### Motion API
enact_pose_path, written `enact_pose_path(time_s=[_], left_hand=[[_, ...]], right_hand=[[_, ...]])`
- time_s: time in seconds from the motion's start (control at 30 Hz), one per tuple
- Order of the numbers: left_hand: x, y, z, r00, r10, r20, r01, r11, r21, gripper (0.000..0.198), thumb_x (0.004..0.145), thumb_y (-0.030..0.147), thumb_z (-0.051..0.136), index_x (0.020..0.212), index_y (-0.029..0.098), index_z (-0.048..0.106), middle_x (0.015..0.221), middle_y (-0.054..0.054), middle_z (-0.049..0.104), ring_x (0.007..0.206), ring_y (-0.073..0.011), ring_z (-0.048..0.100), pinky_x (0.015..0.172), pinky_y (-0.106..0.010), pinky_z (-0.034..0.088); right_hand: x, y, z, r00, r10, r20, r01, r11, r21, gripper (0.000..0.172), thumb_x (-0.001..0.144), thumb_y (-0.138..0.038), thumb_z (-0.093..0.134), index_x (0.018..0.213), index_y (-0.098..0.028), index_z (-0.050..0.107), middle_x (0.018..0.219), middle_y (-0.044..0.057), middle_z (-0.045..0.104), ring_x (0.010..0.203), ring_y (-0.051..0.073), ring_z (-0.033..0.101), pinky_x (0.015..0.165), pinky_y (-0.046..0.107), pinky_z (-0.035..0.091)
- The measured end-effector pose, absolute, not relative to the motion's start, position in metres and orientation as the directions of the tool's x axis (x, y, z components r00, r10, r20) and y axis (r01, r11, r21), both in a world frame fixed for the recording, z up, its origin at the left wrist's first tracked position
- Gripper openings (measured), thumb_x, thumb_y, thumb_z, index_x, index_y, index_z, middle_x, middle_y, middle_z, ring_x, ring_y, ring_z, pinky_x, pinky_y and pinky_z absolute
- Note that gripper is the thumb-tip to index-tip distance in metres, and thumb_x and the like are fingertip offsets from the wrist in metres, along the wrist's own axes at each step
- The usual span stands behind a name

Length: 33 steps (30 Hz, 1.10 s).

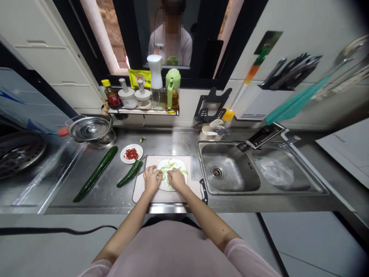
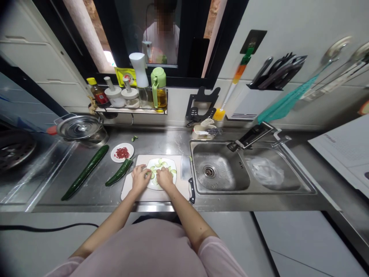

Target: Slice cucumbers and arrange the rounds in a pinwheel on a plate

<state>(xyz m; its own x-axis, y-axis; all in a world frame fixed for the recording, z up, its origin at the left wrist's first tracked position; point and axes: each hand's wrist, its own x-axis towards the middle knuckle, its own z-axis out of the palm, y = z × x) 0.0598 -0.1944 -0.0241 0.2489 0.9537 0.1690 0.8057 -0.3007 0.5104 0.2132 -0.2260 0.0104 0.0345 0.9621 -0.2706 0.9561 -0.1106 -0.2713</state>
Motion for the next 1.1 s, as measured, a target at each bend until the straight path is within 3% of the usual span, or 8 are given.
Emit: enact_pose_path(time_s=[0.27,0.47,0.7,0.9,1.1], left_hand=[[0.064,-0.192,-0.02,0.233,0.967,0.101,0.829,-0.252,0.499,0.018,0.082,0.026,0.059,0.088,0.028,0.075,0.124,-0.008,0.055,0.122,-0.0295,0.039,0.104,-0.048,0.033],[0.066,-0.194,-0.019,0.237,0.967,0.097,0.843,-0.254,0.475,0.035,0.082,0.015,0.051,0.102,0.032,0.075,0.13,-0.007,0.052,0.125,-0.03,0.036,0.103,-0.049,0.033],[0.072,-0.194,-0.022,0.221,0.969,0.11,0.85,-0.247,0.466,0.034,0.081,0.015,0.053,0.1,0.033,0.075,0.131,-0.008,0.052,0.125,-0.0305,0.036,0.104,-0.05,0.032],[0.081,-0.198,-0.018,0.088,0.989,0.12,0.821,-0.141,0.554,0.031,0.082,0.017,0.053,0.1,0.03,0.074,0.126,-0.008,0.056,0.122,-0.0288,0.042,0.101,-0.047,0.036],[0.081,-0.193,-0.007,-0.081,0.987,0.138,0.736,-0.034,0.676,0.026,0.084,0.022,0.053,0.1,0.029,0.073,0.121,-0.008,0.058,0.118,-0.0272,0.048,0.099,-0.046,0.038]], right_hand=[[0.215,-0.229,0.015,0.046,0.962,-0.268,0.941,-0.132,-0.311,0.031,0.096,-0.03,0.041,0.115,-0.022,0.064,0.116,0.009,0.058,0.107,0.021,0.05,0.083,0.028,0.039],[0.227,-0.241,0.02,0.126,0.979,-0.159,0.892,-0.182,-0.414,0.033,0.095,-0.03,0.042,0.118,-0.021,0.064,0.113,0.008,0.061,0.107,0.02,0.052,0.088,0.026,0.038],[0.244,-0.261,0.022,0.212,0.976,-0.046,0.811,-0.202,-0.549,0.029,0.093,-0.025,0.044,0.109,-0.018,0.068,0.102,0.008,0.066,0.099,0.018,0.058,0.086,0.024,0.04],[0.253,-0.27,0.023,0.222,0.972,0.073,0.722,-0.114,-0.682,0.031,0.092,-0.029,0.042,0.102,-0.017,0.069,0.096,0.009,0.069,0.092,0.02,0.061,0.084,0.029,0.045],[0.259,-0.273,0.021,0.224,0.967,0.126,0.674,-0.06,-0.737,0.038,0.09,-0.04,0.041,0.097,-0.017,0.071,0.095,0.012,0.07,0.087,0.022,0.063,0.077,0.032,0.048]])
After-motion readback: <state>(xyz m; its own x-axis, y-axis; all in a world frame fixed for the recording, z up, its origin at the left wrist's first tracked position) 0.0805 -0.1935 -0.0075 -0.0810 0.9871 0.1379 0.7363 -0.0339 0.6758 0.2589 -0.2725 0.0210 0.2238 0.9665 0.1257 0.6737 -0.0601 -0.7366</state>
